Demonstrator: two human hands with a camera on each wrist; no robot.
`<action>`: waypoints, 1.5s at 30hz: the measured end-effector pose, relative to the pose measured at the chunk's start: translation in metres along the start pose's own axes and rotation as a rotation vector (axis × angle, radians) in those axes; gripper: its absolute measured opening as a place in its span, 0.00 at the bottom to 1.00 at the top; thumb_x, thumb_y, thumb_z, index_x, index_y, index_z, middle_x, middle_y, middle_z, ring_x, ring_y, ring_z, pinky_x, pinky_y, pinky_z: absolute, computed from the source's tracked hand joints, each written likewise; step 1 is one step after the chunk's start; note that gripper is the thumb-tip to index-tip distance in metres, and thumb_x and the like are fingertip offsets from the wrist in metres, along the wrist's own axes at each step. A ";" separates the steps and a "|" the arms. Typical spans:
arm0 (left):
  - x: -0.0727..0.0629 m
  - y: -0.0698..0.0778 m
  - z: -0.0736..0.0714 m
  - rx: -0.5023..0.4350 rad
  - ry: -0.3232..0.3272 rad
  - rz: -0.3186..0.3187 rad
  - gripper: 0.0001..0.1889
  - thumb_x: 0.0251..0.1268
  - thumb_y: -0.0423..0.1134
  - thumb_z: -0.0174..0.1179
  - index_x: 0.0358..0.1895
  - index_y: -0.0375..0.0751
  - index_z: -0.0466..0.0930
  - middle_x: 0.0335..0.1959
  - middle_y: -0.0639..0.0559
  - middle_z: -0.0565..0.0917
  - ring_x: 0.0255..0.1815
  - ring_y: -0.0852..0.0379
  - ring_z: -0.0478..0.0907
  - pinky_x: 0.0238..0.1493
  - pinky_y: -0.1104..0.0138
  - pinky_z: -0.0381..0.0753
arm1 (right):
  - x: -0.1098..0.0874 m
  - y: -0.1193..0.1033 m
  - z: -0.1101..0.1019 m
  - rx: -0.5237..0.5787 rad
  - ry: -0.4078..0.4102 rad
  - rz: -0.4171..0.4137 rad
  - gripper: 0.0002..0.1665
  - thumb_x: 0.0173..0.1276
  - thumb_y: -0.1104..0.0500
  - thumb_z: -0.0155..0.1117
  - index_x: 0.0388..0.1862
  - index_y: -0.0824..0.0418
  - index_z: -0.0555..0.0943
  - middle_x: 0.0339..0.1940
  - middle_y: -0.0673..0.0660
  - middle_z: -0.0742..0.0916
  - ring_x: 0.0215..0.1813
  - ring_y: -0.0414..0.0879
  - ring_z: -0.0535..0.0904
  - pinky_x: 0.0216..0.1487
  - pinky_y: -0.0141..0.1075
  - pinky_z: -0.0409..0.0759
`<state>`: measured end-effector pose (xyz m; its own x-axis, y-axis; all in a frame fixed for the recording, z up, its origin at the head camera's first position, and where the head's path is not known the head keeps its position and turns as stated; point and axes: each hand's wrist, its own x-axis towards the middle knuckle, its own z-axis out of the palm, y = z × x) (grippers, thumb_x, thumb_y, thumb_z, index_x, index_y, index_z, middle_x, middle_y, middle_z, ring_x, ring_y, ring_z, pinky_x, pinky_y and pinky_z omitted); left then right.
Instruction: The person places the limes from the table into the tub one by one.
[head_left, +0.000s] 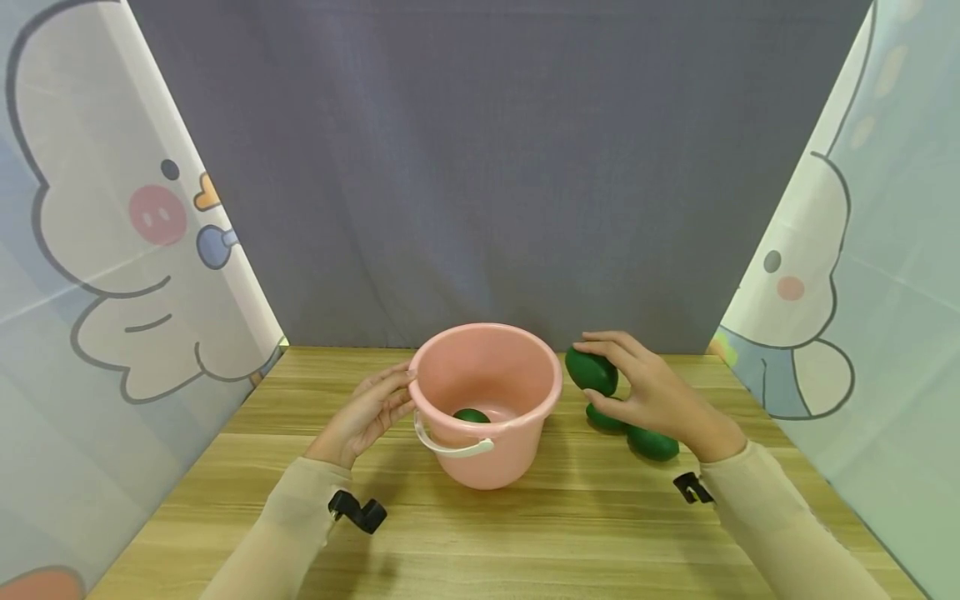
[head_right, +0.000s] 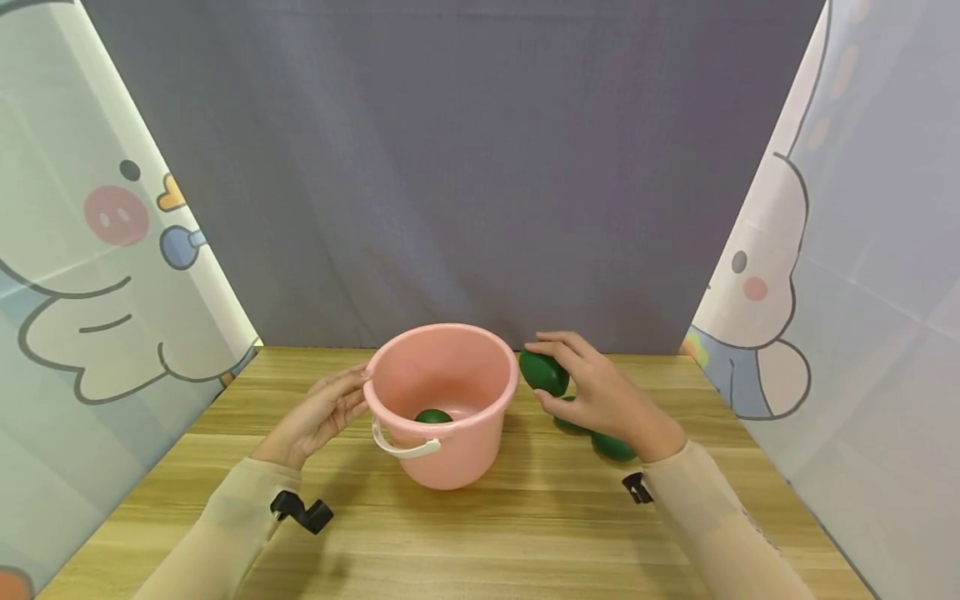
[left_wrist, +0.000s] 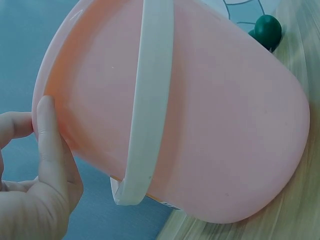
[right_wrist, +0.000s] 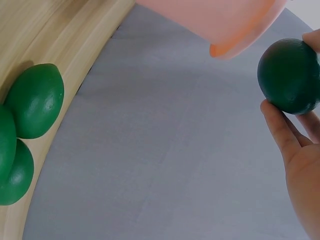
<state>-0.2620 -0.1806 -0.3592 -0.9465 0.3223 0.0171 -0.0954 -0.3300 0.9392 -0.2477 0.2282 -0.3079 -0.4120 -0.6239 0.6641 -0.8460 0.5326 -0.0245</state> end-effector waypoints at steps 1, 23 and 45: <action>0.000 0.000 0.000 0.001 -0.002 0.000 0.28 0.79 0.34 0.51 0.76 0.29 0.56 0.55 0.44 0.76 0.41 0.64 0.81 0.47 0.77 0.84 | 0.001 0.000 0.001 -0.001 -0.001 -0.001 0.36 0.61 0.54 0.74 0.67 0.61 0.75 0.66 0.59 0.77 0.63 0.52 0.76 0.56 0.36 0.83; 0.000 0.000 0.000 0.016 0.004 -0.003 0.29 0.79 0.35 0.52 0.76 0.29 0.55 0.58 0.43 0.74 0.42 0.64 0.81 0.48 0.76 0.84 | 0.018 -0.005 0.009 0.090 -0.013 -0.001 0.34 0.68 0.46 0.67 0.68 0.60 0.75 0.68 0.58 0.76 0.64 0.50 0.76 0.59 0.29 0.80; 0.001 0.000 -0.001 0.018 -0.009 0.003 0.30 0.79 0.35 0.52 0.77 0.29 0.54 0.61 0.42 0.72 0.46 0.62 0.80 0.51 0.75 0.83 | 0.035 -0.009 0.024 0.132 0.033 -0.064 0.33 0.62 0.57 0.74 0.66 0.62 0.76 0.64 0.61 0.78 0.62 0.53 0.77 0.52 0.39 0.86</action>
<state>-0.2629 -0.1810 -0.3597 -0.9439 0.3296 0.0228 -0.0872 -0.3151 0.9450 -0.2623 0.1878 -0.3029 -0.3465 -0.6340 0.6913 -0.9081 0.4115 -0.0777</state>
